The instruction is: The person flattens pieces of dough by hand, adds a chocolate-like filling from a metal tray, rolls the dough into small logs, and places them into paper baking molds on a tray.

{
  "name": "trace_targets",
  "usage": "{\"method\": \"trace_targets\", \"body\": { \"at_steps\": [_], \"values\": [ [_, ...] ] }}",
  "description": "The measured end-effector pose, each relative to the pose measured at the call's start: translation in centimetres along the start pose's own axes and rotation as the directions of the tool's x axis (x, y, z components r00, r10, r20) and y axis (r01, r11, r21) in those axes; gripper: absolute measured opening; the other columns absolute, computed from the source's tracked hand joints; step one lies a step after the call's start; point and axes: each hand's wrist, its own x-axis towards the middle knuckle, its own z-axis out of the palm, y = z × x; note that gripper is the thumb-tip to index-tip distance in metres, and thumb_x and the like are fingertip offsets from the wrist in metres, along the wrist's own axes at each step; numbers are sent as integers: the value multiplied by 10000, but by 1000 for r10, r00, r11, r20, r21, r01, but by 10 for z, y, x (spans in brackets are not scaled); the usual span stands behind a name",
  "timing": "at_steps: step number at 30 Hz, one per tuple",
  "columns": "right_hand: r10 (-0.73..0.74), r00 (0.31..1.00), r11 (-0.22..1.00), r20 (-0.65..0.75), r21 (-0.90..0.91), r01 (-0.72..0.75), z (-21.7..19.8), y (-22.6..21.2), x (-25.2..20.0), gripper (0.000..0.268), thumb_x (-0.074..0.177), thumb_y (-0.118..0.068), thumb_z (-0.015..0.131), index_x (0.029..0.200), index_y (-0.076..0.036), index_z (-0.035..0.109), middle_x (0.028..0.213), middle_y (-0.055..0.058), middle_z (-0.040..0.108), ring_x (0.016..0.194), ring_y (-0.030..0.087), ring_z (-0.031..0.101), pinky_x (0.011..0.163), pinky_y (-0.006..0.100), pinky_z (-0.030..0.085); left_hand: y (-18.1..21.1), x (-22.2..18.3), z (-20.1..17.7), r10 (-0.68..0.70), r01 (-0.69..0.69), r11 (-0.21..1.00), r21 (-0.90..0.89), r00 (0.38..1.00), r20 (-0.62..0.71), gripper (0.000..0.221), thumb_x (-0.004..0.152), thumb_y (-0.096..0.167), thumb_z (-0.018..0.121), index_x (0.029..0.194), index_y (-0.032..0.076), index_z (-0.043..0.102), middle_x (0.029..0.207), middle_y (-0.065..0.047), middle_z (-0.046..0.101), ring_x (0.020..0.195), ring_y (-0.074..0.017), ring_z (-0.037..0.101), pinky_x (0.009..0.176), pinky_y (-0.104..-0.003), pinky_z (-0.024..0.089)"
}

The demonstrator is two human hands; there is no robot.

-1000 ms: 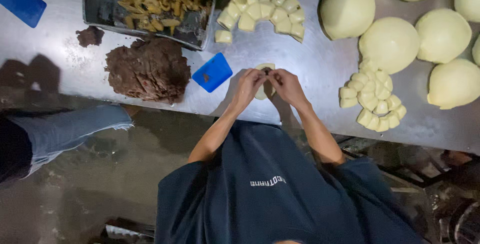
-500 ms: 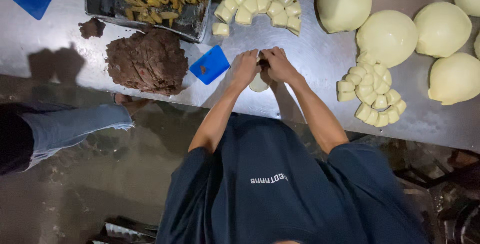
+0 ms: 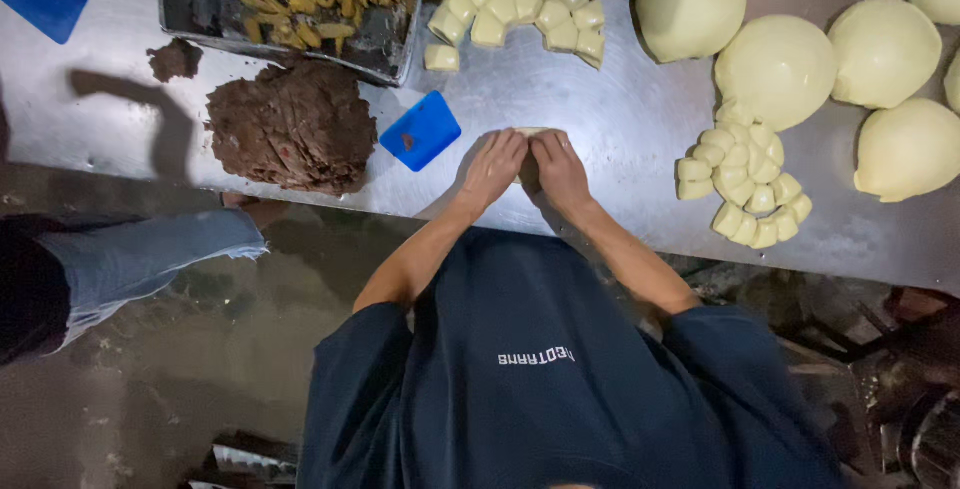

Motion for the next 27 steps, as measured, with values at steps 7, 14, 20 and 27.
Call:
{"method": "trace_targets", "body": {
  "at_steps": [7, 14, 20, 27],
  "values": [
    [123, 979, 990, 162, 53, -133, -1, -2, -18, 473, 786, -18, 637, 1253, 49, 676, 1234, 185, 636, 1202, 373, 578, 948, 409, 526, 18, -29, -5, -68, 68, 998, -5, 994, -81, 321, 938, 121, 613, 1211, -38, 671, 1248, -126, 627, 1227, -289, 567, 1085, -394, 447],
    [-21, 988, 993, 150, -109, 37, -8, -14, -77, 569, 824, -29, 611, 1386, 54, 575, 1378, 174, 572, 1304, 348, 552, 1084, 403, 487, 62, -75, -6, -149, 151, 986, -73, 988, 33, 418, 993, 184, 652, 1355, -21, 607, 1355, -135, 610, 1324, -295, 525, 1168, -430, 390],
    [58, 981, 966, 186, -257, -9, -13, -27, -95, 666, 838, -101, 610, 1476, 51, 496, 1407, 165, 522, 1282, 363, 514, 1069, 464, 475, 80, -97, -5, -221, 216, 970, 108, 975, 32, 540, 993, 234, 608, 1466, -14, 529, 1483, -139, 537, 1447, -298, 431, 1213, -507, 295],
    [106, 976, 948, 192, -316, -41, -23, -43, -108, 670, 822, -93, 620, 1467, 42, 501, 1422, 176, 516, 1260, 389, 505, 1033, 470, 482, 91, -108, -12, -296, 293, 954, 71, 954, 48, 557, 1013, 258, 563, 1493, -18, 502, 1546, -151, 501, 1490, -321, 364, 1234, -544, 225]
  ]
}}
